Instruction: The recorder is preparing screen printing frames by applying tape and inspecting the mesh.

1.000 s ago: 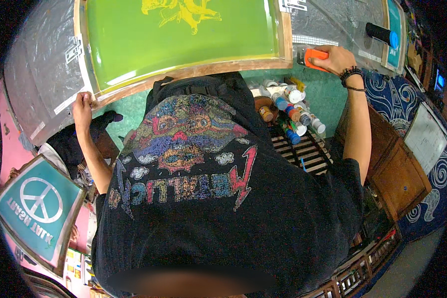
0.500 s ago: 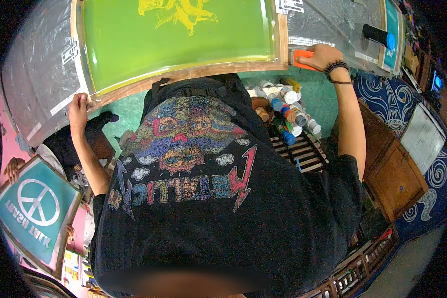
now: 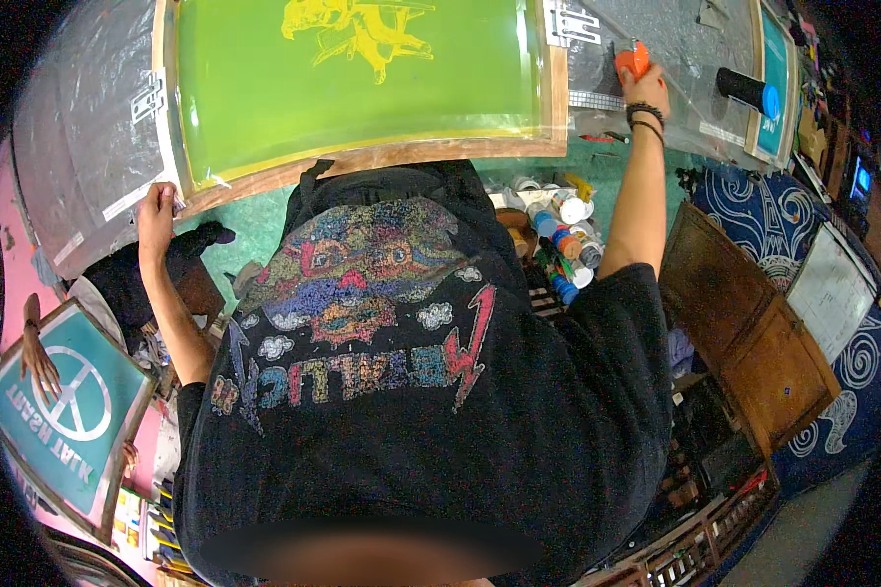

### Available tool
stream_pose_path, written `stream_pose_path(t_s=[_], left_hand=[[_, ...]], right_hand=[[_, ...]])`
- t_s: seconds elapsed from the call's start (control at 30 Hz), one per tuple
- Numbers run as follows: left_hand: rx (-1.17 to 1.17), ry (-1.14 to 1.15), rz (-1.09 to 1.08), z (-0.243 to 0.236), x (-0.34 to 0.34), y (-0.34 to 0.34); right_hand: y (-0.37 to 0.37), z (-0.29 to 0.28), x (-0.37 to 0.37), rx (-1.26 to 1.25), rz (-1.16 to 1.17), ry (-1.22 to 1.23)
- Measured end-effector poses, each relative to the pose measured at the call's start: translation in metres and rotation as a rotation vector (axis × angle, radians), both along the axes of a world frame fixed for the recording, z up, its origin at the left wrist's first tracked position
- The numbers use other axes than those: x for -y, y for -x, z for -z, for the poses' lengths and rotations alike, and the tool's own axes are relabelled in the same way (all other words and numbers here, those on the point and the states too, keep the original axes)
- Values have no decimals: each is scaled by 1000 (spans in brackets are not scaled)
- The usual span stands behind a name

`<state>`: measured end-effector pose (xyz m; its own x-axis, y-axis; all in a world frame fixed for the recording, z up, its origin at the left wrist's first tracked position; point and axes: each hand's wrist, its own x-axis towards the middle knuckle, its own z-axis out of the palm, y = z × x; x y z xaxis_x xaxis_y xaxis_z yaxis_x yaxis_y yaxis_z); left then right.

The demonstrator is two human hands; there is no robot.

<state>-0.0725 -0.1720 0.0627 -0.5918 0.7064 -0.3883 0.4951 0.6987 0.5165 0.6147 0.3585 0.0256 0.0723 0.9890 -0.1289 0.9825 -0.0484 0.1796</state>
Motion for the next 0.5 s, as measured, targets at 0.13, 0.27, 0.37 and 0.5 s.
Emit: stream_pose_path(t_s=[0.13, 0.27, 0.37, 0.5], left_hand=[[-25, 44, 7, -7, 5, -1], [-5, 53, -20, -11, 2, -4], [-53, 0, 7, -6, 15, -1], [-34, -29, 13, -3, 3, -2]], right_hand=[[32, 6, 36, -75, -64, -177], [28, -25, 79, -364, 51, 222], [71, -63, 132, -804, 295, 586], [56, -60, 153, -729, 213, 568]])
